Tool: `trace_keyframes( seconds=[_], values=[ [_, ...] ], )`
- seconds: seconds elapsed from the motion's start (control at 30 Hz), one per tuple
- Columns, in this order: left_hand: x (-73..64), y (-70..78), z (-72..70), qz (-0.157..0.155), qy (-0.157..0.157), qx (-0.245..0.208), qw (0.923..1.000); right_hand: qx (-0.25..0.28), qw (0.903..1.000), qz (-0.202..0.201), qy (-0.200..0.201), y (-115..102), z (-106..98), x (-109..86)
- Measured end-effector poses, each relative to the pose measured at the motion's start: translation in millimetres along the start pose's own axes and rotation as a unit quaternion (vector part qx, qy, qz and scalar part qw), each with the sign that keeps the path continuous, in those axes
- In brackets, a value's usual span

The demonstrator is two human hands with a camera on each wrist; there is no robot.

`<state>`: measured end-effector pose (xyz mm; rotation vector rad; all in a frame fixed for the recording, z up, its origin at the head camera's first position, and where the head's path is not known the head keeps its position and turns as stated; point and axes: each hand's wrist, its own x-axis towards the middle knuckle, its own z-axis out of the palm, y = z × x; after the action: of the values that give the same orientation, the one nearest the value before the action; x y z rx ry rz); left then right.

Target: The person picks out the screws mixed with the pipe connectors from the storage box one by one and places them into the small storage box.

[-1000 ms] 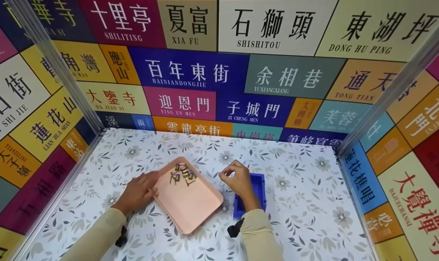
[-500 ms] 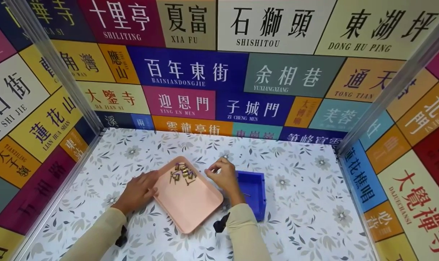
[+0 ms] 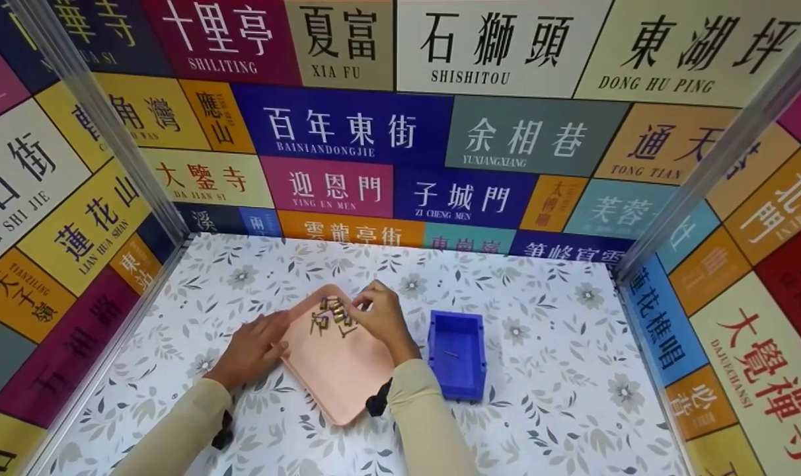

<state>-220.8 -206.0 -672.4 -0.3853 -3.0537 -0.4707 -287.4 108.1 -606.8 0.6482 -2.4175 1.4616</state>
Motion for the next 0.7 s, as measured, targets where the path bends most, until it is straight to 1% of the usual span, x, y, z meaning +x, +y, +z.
trace_keyframes(
  seconds=[0.13,0.33,0.43,0.53,0.7],
  values=[
    [-0.2,0.8,0.8,-0.007,-0.003,-0.01,0.9999,0.001,1.0,-0.007,-0.003,-1.3,9.3,5.1],
    [-0.2,2.0,0.1,-0.022,-0.013,-0.008,0.9996,0.002,0.9996,0.001,-0.028,-1.5,22.6,9.0],
    [-0.2,2.6,-0.7,-0.024,-0.016,-0.003,0.9996,0.003,0.9994,0.004,-0.035,-1.3,30.4,10.1],
    [-0.6,2.7,-1.6,-0.023,-0.012,0.002,0.9997,0.006,0.9991,0.004,-0.041,-1.4,39.8,11.1],
    [-0.2,2.7,-1.8,-0.021,-0.01,0.004,0.9997,-0.004,0.9988,-0.001,-0.048,-3.5,56.1,14.2]
  ],
)
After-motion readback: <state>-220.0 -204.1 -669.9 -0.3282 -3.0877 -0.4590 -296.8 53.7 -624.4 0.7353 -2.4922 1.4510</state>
